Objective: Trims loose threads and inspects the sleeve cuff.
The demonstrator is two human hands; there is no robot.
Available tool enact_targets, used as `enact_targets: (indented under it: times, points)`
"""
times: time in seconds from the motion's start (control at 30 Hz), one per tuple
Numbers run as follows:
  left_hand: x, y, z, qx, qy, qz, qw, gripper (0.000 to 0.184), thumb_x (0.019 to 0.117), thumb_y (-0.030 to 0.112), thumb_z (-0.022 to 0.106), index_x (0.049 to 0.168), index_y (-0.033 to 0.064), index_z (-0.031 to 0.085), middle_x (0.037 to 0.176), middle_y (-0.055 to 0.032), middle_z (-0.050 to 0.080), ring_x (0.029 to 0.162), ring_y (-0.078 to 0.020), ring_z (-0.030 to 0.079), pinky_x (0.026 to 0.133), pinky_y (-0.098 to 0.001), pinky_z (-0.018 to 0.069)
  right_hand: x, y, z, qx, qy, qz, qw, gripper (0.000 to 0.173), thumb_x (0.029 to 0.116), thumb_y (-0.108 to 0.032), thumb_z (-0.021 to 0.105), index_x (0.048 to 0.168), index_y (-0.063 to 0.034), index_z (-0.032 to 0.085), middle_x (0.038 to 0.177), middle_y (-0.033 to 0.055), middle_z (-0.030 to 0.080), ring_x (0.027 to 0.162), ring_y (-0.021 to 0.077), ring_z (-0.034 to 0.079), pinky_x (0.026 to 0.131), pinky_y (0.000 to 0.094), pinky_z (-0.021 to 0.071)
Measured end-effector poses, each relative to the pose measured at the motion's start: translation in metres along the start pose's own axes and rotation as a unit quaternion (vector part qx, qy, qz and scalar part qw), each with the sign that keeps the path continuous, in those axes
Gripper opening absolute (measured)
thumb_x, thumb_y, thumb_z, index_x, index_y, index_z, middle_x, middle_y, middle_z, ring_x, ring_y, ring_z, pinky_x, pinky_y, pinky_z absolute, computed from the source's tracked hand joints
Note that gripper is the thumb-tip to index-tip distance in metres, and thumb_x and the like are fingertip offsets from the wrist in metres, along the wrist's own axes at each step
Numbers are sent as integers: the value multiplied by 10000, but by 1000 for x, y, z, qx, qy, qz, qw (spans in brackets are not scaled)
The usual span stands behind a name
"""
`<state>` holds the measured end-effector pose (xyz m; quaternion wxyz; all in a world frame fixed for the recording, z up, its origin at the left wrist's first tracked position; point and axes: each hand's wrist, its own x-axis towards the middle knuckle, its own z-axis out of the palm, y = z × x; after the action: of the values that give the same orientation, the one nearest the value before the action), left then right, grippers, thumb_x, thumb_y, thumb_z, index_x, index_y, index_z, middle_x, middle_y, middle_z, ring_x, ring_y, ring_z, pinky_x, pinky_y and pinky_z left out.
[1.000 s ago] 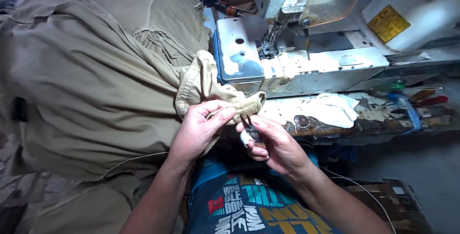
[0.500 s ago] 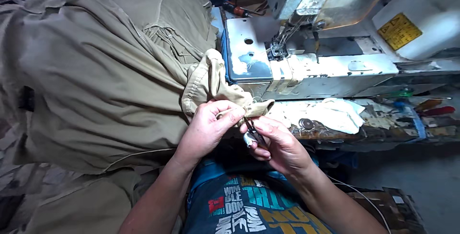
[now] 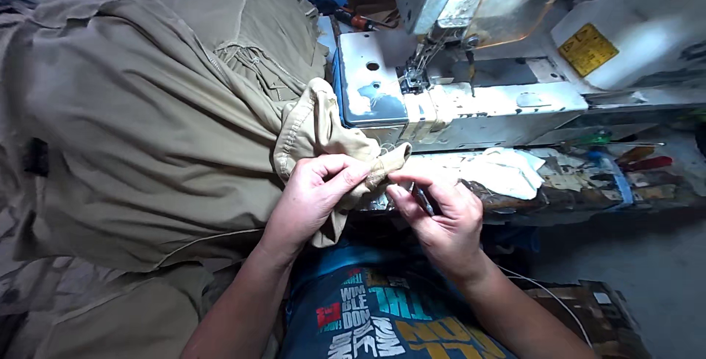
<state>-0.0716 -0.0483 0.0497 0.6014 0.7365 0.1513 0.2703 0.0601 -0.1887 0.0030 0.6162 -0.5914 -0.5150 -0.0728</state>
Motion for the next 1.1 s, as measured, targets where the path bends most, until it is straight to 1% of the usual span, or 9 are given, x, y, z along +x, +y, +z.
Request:
enact_targets:
  times: [0.23,0.43,0.57,0.7,0.8,0.87,0.93,1.03,1.1]
  points:
    - [-1,0,3,39,9,5,999,200,975,106,639,811,83,752,754,19,663,680,-36,610,609,-176,504,6,1,12,-44,22,-16,999,122,901,-126,704,926,-7,722,817,38,685,737,-13,611,677,102,496]
    - [1,-2,2,68,-9,24,997,206,964,134,645,796,97,760,762,42,663,750,-25,617,671,-173,495,6,-4,10,264,-15,169,949,94,827,-51,676,824,-144,682,699,-105,585,570,-70,476,518,96,399]
    - [1,-3,1,67,-8,25,997,199,973,112,637,817,84,757,740,36,654,695,-20,604,623,-166,487,1,-14,3,436,-26,217,873,108,857,-75,715,870,-183,717,759,-91,649,598,-47,533,531,123,438]
    - [2,-5,-3,33,-3,2,999,206,995,84,621,828,65,740,665,23,639,564,-11,564,510,-154,458,-4,-35,-30,457,-110,115,875,82,951,-166,656,1011,-182,709,892,-100,698,798,-39,639,693,119,519]
    - [2,-4,-3,24,-12,5,1000,195,976,81,647,811,68,750,689,23,659,593,-10,585,529,-155,477,8,-28,-41,320,-123,81,936,118,1026,-257,616,991,-180,698,856,-133,676,761,-90,607,667,85,497]
    - [2,-3,-3,35,-22,11,999,185,969,98,652,816,86,757,739,32,670,658,-11,610,582,-156,501,14,-14,-33,166,-108,81,977,186,991,-272,678,1142,-165,697,876,-126,659,715,-95,559,639,86,478]
    - [3,-2,-4,54,-38,20,998,196,971,111,626,842,93,773,810,36,686,771,-24,635,684,-177,520,22,1,-24,55,-113,60,990,333,943,-165,713,1254,-56,668,950,-39,679,759,-41,602,691,118,526]
    - [2,-1,-6,67,-45,17,997,191,958,107,612,887,84,788,864,26,705,847,-45,653,749,-206,537,23,13,-15,-50,-52,38,997,149,925,-86,668,1041,-15,730,895,12,702,780,-18,624,708,128,515]
    - [1,-1,-5,57,-38,13,998,181,954,99,621,880,78,785,845,21,694,814,-51,645,718,-203,533,20,7,-17,-63,-25,53,996,223,972,-107,620,1181,-33,642,860,-15,639,696,-29,557,633,124,476]
